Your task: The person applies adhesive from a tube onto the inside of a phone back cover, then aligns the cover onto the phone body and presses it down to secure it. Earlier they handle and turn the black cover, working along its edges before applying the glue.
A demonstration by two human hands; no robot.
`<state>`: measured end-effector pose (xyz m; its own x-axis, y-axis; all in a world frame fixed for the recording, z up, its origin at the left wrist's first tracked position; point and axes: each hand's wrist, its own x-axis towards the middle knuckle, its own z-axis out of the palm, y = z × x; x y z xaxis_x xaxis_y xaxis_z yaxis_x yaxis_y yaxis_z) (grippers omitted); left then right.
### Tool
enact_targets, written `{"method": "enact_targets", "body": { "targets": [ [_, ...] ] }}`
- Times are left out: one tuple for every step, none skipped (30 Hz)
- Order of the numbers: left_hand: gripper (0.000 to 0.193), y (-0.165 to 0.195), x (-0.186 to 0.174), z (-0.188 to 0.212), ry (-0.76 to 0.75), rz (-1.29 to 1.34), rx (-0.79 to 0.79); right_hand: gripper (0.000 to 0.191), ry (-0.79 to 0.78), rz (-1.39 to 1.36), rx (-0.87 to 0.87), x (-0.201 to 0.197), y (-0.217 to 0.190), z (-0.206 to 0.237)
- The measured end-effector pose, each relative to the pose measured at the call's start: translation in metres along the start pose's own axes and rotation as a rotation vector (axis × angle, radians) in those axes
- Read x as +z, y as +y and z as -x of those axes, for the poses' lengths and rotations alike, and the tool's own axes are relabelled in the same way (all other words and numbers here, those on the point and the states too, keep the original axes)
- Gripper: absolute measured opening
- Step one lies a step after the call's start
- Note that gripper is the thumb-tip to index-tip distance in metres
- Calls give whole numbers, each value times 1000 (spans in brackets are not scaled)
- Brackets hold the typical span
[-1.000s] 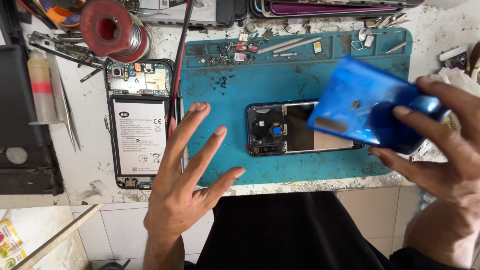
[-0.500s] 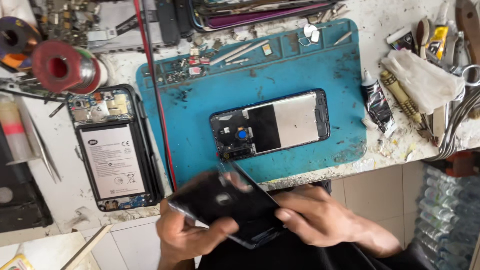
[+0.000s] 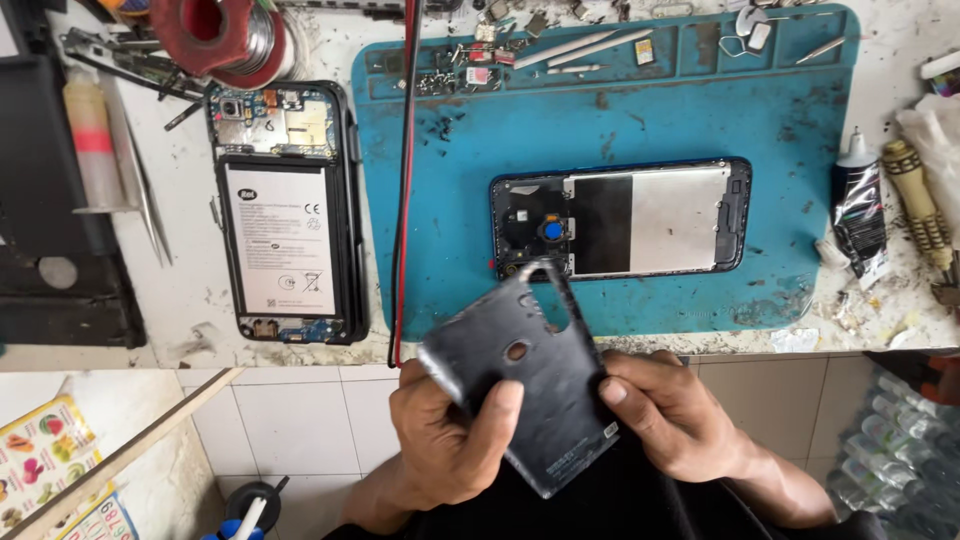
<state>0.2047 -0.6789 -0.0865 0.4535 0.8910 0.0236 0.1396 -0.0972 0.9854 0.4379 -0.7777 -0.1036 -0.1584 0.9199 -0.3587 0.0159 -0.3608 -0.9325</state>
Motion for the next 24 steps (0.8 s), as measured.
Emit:
{"method": "enact_targets", "body": {
  "targets": [
    [17,-1,1,0,10,1,-58,25,19,56,-19,0,3,1],
    [17,-2,3,0,16,5,-113,26,45,113,-38,1,5,1],
    [18,-4,4,1,17,12,-168,28,75,171,-54,2,6,2],
    [14,-5,5,1,13,-49,-204,27,48,208,-85,4,5,2],
    [13,-7,6,0,3,-107,-238,26,26,246,-112,4,3,2],
    [15,-7,8,-1,-12,-160,-269,25,10,288,-135,4,-1,1],
    [14,-7,10,-2,-14,-53,-310,21,61,331,-226,3,-6,2],
    [16,-6,13,-4,-17,54,-352,23,111,377,-317,0,-13,3],
    [20,-4,16,-6,-17,159,-397,29,156,426,-408,-4,-20,4],
    [20,-1,19,-10,-56,313,-353,29,246,393,-337,-10,-28,6],
    [20,3,22,-14,-93,467,-312,31,333,358,-266,-18,-37,8],
    [21,7,25,-18,-125,619,-272,33,416,320,-198,-26,-44,9],
    [23,11,28,-23,-147,700,-322,21,669,517,-204,-35,-50,7],
    [26,15,30,-28,-166,779,-373,10,920,716,-206,-45,-55,5],
    [29,19,33,-33,-182,857,-424,17,982,875,-166,-55,-60,4],
    [29,22,35,-37,-223,829,-393,26,1035,1030,-130,-66,-64,2],
    [30,24,37,-40,-260,797,-362,27,1011,1140,-157,-76,-64,-2],
    [31,26,39,-42,-294,765,-333,29,981,1248,-183,-86,-64,-7],
    [33,27,41,-43,-309,771,-347,31,946,1355,-212,-94,-61,-9],
    [34,28,43,-44,-321,774,-358,28,926,1270,-193,-100,-57,-8],
    [36,29,44,-43,-330,777,-369,24,900,1183,-176,-106,-51,-7],
    [37,30,45,-43,-349,772,-362,21,869,1093,-159,-111,-42,-4],
    [37,30,46,-42,-367,766,-357,19,921,1038,-137,-118,-31,1],
    [38,30,47,-41,-385,762,-350,17,971,985,-116,-125,-18,9]
  ]
}}
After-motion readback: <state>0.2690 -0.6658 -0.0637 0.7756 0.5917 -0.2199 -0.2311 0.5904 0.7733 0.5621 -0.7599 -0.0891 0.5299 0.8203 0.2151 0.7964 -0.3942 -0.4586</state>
